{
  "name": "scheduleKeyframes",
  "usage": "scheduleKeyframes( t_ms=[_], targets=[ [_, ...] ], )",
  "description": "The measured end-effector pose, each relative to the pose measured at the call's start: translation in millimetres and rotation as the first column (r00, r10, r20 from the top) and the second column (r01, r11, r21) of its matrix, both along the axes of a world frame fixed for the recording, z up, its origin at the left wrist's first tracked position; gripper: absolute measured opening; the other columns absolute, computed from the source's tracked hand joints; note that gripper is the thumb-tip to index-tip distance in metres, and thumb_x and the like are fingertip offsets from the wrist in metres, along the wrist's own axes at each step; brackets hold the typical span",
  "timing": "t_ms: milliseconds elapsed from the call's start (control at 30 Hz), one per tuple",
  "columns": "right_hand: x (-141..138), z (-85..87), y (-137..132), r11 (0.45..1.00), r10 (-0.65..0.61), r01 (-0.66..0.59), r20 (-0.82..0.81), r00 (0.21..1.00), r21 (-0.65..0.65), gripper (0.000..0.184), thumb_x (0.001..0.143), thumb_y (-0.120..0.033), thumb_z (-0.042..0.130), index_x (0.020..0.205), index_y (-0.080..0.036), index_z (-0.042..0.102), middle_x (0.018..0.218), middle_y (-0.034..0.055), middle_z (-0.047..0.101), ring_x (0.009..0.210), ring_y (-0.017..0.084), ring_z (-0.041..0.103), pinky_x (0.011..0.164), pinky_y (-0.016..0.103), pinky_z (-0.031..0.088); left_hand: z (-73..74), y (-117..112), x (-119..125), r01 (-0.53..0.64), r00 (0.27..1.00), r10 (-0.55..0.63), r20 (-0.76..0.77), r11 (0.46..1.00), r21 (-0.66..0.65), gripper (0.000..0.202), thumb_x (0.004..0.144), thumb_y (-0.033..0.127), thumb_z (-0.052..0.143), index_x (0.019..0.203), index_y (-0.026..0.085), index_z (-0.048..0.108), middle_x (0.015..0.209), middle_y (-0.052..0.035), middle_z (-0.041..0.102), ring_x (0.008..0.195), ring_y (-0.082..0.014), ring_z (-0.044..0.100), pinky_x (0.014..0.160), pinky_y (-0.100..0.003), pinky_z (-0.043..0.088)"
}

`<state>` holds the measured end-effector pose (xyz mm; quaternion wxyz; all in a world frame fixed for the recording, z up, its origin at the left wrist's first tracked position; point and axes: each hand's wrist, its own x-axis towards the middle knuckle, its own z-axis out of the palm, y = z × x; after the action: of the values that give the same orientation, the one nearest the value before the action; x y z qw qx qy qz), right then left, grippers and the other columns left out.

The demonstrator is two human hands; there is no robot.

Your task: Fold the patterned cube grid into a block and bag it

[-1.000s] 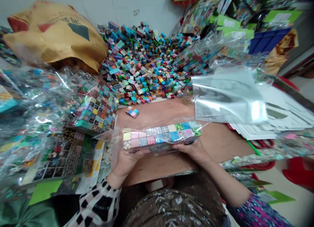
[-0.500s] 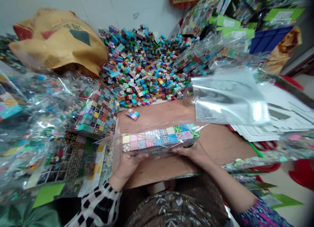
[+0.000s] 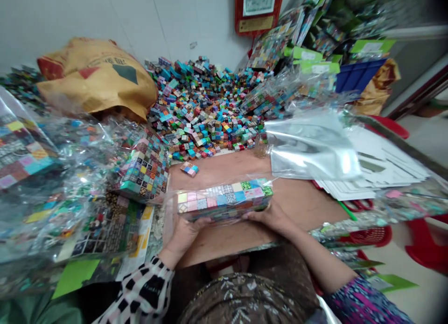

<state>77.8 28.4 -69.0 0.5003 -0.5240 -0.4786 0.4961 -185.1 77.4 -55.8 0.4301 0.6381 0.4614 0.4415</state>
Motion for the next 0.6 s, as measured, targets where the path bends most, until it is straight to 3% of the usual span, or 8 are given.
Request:
scheduleKeyframes(
  t_ms=[167, 333, 433, 533, 600],
  targets=[
    [12, 2.5, -3, 0.994, 0.038, -0.060, 0.236, 0.971, 0.088, 0.056, 0.063, -0.040, 0.086, 0.111, -0.021, 0.064, 0.116, 0.0105, 0.071, 0.112, 0.030, 0.064, 0.101, 0.050, 0.050, -0.1, 3, -3, 0.053, 0.998, -0.054, -0.019, 0.997, -0.047, 0.047, 0.061, 0.054, 0.084, 0.093, 0.021, 0.079, 0.108, -0.0122, 0.076, 0.113, -0.0353, 0.064, 0.113, -0.059, 0.036],
    [18, -0.9, -4, 0.988, 0.011, -0.075, 0.428, 0.904, 0.134, 0.058, 0.068, -0.039, 0.083, 0.118, -0.021, 0.063, 0.126, 0.0127, 0.066, 0.119, 0.034, 0.059, 0.104, 0.057, 0.043, -1.7, 5, -8, 0.067, 0.988, -0.070, -0.141, 0.997, -0.026, 0.045, 0.057, 0.042, 0.089, 0.094, 0.019, 0.078, 0.115, -0.0144, 0.073, 0.127, -0.0374, 0.055, 0.119, -0.063, 0.019],
    [21, -5.8, -5, 0.987, -0.032, -0.058, 0.547, 0.836, 0.147, 0.060, 0.066, -0.037, 0.084, 0.120, -0.021, 0.062, 0.128, 0.0132, 0.064, 0.120, 0.035, 0.056, 0.104, 0.059, 0.041, -2.6, 4, -10, 0.105, 0.981, -0.117, -0.153, 0.991, -0.081, 0.051, 0.057, 0.039, 0.089, 0.101, 0.016, 0.076, 0.114, -0.0152, 0.073, 0.124, -0.0364, 0.058, 0.118, -0.063, 0.022],
    [24, -3.7, -5, 0.987, -0.030, -0.066, 0.561, 0.827, 0.149, 0.061, 0.063, -0.034, 0.086, 0.118, -0.021, 0.063, 0.125, 0.0125, 0.064, 0.119, 0.036, 0.056, 0.103, 0.060, 0.041, -3.4, 2, -9, 0.141, 0.985, -0.149, -0.086, 0.985, -0.097, 0.051, 0.057, 0.040, 0.088, 0.101, 0.017, 0.073, 0.108, -0.0138, 0.074, 0.121, -0.0349, 0.061, 0.116, -0.061, 0.028],
    [28, 4.9, -5, 0.988, 0.045, -0.109, 0.478, 0.877, 0.106, 0.064, 0.060, -0.033, 0.088, 0.118, -0.021, 0.063, 0.125, 0.0122, 0.065, 0.118, 0.036, 0.058, 0.103, 0.058, 0.043, -4.3, 1, -9, 0.126, 0.989, -0.129, -0.075, 0.991, -0.049, 0.054, 0.054, 0.041, 0.090, 0.101, 0.019, 0.072, 0.108, -0.0135, 0.074, 0.124, -0.0359, 0.059, 0.116, -0.060, 0.029]
  ],
)
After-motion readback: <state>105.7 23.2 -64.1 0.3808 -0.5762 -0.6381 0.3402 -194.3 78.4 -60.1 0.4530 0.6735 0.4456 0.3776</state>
